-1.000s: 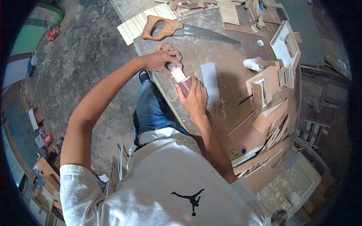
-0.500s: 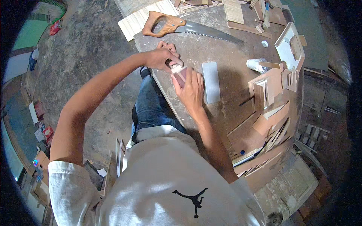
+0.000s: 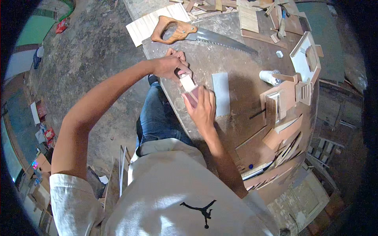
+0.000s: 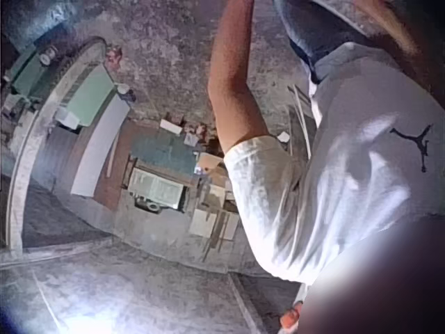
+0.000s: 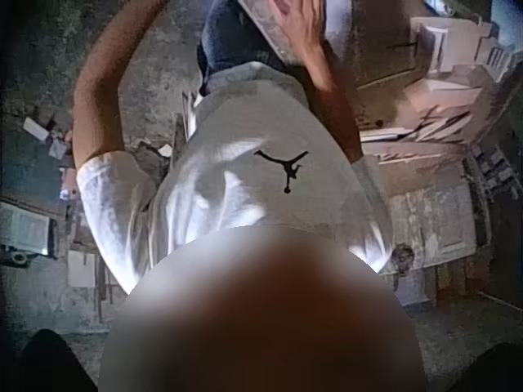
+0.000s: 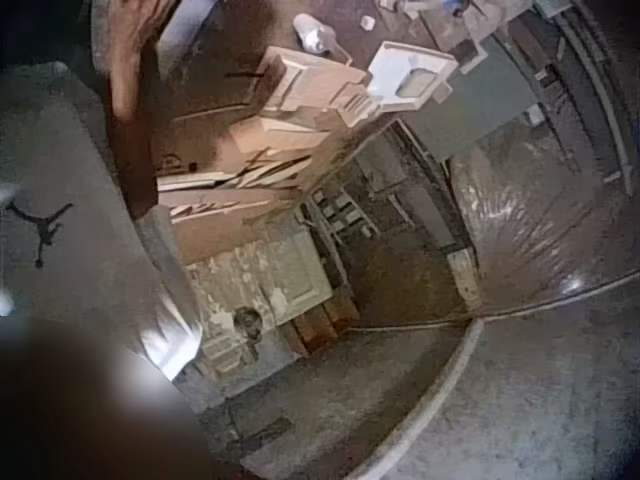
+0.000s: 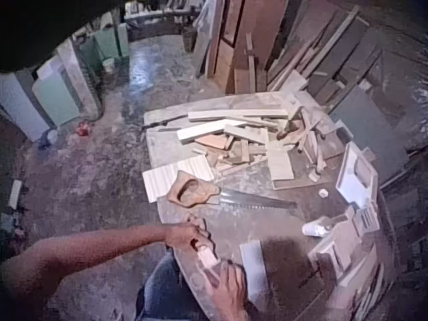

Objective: Using a hand saw to cut a small block of wood and then smoothing it with a sanding block.

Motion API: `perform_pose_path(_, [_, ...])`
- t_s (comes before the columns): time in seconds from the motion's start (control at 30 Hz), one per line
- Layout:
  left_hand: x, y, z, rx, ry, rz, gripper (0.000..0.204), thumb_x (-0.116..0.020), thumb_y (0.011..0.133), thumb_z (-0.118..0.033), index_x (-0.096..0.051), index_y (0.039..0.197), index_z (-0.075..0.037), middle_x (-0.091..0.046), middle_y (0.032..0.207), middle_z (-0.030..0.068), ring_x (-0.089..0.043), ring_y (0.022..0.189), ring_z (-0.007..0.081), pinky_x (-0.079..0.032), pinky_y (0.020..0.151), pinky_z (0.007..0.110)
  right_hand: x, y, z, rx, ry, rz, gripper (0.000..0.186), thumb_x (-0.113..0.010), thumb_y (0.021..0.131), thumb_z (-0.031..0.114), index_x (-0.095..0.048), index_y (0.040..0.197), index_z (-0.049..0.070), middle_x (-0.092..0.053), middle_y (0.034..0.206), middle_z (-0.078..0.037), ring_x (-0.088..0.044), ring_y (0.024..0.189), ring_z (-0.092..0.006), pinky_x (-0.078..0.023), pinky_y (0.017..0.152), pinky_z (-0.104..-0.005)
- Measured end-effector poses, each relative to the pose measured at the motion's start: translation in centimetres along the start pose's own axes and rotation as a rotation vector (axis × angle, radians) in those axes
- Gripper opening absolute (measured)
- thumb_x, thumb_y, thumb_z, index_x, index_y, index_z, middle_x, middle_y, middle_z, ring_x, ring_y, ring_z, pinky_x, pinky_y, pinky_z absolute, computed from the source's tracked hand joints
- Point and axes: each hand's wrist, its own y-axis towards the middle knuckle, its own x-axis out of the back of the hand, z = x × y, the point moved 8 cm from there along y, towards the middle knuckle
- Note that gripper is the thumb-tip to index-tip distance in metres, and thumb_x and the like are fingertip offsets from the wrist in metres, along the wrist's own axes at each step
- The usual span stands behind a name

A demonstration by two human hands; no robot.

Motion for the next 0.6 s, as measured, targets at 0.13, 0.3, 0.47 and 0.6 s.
perform_pose_path(0.13, [-0.1,0.2,0.2,-0.063,-0.036,-0.063,0.062,-0.090,0.067,-0.040,-0.075,0.125,-0.025,-0.054,0.084,-0.0067,-0.047,0.108,0.0204,-0.027,0.096,0.044,-0.3,1.9,0.7,-0.003,0.005,-0.040,0.064,-0.083,0.087,0.035,-0.059,0.126,-0.009,-0.064,0.107,-0.022,-0.061,0.099,-0.0381,-0.051,0.087,-0.0463])
perform_pose_path(0.3, [-0.6,0.2,0.3,-0.011,0.035,-0.002,0.060,-0.088,0.069,-0.042,-0.074,0.125,-0.026,-0.052,0.086,-0.0077,-0.046,0.108,0.0193,-0.026,0.097,0.044,-0.7,2.9,1.1,0.005,0.006,-0.033,0.066,-0.084,0.087,0.038,-0.060,0.125,-0.009,-0.064,0.107,-0.022,-0.061,0.097,-0.0373,-0.052,0.085,-0.0457])
perform_pose_path(0.47, [0.2,-0.1,-0.3,-0.081,-0.027,-0.087,0.056,-0.089,0.067,-0.041,-0.076,0.119,-0.025,-0.053,0.083,-0.0085,-0.048,0.106,0.0189,-0.025,0.092,0.044,0.4,0.2,0.2,0.026,0.028,0.025,0.059,-0.082,0.089,0.036,-0.062,0.120,-0.010,-0.064,0.106,-0.022,-0.061,0.097,-0.0368,-0.051,0.085,-0.0453])
perform_pose_path(0.6, [-0.4,0.3,0.7,-0.036,0.015,-0.046,0.059,-0.089,0.067,-0.043,-0.075,0.122,-0.024,-0.053,0.084,-0.0077,-0.047,0.106,0.0204,-0.027,0.096,0.044,-0.8,3.4,0.8,0.061,-0.029,0.035,0.065,-0.079,0.091,0.042,-0.055,0.128,-0.006,-0.061,0.114,-0.021,-0.061,0.100,-0.0363,-0.052,0.085,-0.0450])
